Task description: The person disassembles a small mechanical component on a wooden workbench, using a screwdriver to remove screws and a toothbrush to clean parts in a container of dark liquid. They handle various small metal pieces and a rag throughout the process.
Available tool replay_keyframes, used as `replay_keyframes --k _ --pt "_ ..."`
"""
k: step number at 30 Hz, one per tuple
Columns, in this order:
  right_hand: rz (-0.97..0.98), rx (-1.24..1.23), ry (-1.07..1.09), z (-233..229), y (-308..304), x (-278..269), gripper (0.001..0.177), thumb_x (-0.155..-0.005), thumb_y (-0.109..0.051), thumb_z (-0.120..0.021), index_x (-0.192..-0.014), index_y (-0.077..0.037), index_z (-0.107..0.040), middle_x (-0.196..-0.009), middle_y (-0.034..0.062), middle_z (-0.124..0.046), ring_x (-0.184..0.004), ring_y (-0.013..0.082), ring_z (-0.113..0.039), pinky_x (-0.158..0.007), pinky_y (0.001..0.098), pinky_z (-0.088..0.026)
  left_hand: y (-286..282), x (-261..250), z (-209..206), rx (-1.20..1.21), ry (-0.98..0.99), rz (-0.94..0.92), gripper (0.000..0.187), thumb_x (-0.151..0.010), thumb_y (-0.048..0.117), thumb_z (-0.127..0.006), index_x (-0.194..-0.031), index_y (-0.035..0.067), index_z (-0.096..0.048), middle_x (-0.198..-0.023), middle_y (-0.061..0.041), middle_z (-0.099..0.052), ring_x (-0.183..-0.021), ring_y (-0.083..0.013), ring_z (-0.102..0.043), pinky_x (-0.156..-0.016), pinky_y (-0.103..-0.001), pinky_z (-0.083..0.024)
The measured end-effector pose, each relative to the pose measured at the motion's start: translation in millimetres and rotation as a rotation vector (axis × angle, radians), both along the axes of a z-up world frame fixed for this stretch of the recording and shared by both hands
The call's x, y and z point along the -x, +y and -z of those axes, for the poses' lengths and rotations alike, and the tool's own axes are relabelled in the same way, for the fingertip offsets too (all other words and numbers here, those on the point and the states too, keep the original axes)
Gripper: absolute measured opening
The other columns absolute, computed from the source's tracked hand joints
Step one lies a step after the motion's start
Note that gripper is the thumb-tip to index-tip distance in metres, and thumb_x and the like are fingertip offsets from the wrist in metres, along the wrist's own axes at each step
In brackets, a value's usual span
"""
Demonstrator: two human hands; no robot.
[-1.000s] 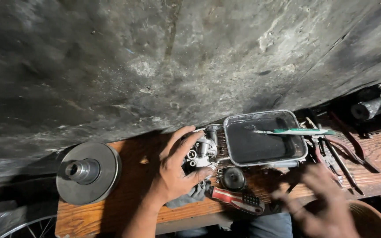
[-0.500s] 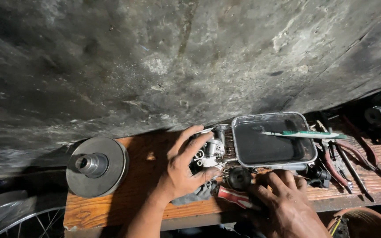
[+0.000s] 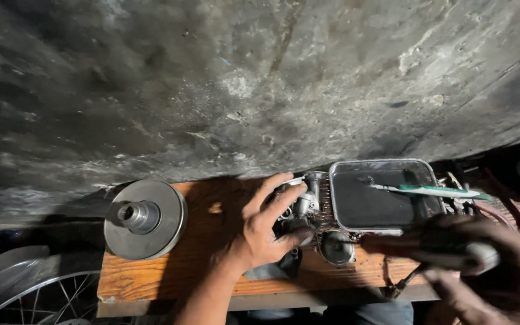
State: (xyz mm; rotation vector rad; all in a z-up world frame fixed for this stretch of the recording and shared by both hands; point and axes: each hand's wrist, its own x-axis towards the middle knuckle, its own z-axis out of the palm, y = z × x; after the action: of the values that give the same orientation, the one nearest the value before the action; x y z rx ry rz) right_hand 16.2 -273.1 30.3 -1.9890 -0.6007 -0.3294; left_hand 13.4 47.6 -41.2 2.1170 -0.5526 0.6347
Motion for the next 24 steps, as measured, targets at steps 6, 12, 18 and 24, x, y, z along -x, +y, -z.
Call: replay_keyframes --k 6,12,18,24 --pt "-0.076 -0.545 0.072 5.3 33.1 -0.6 0.081 -0.071 -0.007 -0.070 -0.146 0.001 -0.040 -0.131 0.0303 -0.061 -0.125 0.0354 -0.070 -0.087 0.0275 -0.067 1.2 2.1 -16.9 -0.114 -0.056 -0.076 0.046 -0.096 0.043 -0.067 -0.127 0.009 -0.065 -0.138 -0.018 -0.059 -0.121 -0.0364 -0.067 -0.106 -0.046 -0.056" --pt "0.023 -0.219 -0.157 5.0 46.2 -13.7 0.084 -0.069 0.004 -0.079 -0.143 0.015 -0.042 -0.129 0.0281 -0.060 -0.121 0.0306 -0.067 -0.108 0.0332 -0.056 1.7 -1.3 -4.8 -0.065 -0.041 -0.030 0.048 -0.097 0.037 -0.068 -0.130 0.003 -0.064 -0.141 -0.022 -0.055 -0.124 -0.0391 -0.065 -0.106 -0.046 -0.058" --pt "-0.053 -0.305 -0.093 7.2 46.6 -20.6 0.081 -0.069 0.003 -0.071 -0.143 0.014 -0.039 -0.128 0.0312 -0.060 -0.123 0.0341 -0.065 -0.108 0.0371 -0.058 1.0 -2.3 -5.5 -0.046 -0.047 -0.037 0.046 -0.097 0.037 -0.068 -0.128 0.004 -0.065 -0.138 -0.023 -0.056 -0.125 -0.0395 -0.063 -0.108 -0.047 -0.056" --pt "0.019 -0.286 -0.059 8.4 52.2 -16.4 0.081 -0.069 0.007 -0.075 -0.143 0.014 -0.042 -0.137 0.0282 -0.057 -0.127 0.0297 -0.062 -0.113 0.0328 -0.053 2.9 -3.3 -4.5 -0.080 -0.072 -0.050 0.046 -0.096 0.037 -0.071 -0.130 0.006 -0.065 -0.138 -0.022 -0.057 -0.125 -0.0393 -0.064 -0.107 -0.049 -0.057"
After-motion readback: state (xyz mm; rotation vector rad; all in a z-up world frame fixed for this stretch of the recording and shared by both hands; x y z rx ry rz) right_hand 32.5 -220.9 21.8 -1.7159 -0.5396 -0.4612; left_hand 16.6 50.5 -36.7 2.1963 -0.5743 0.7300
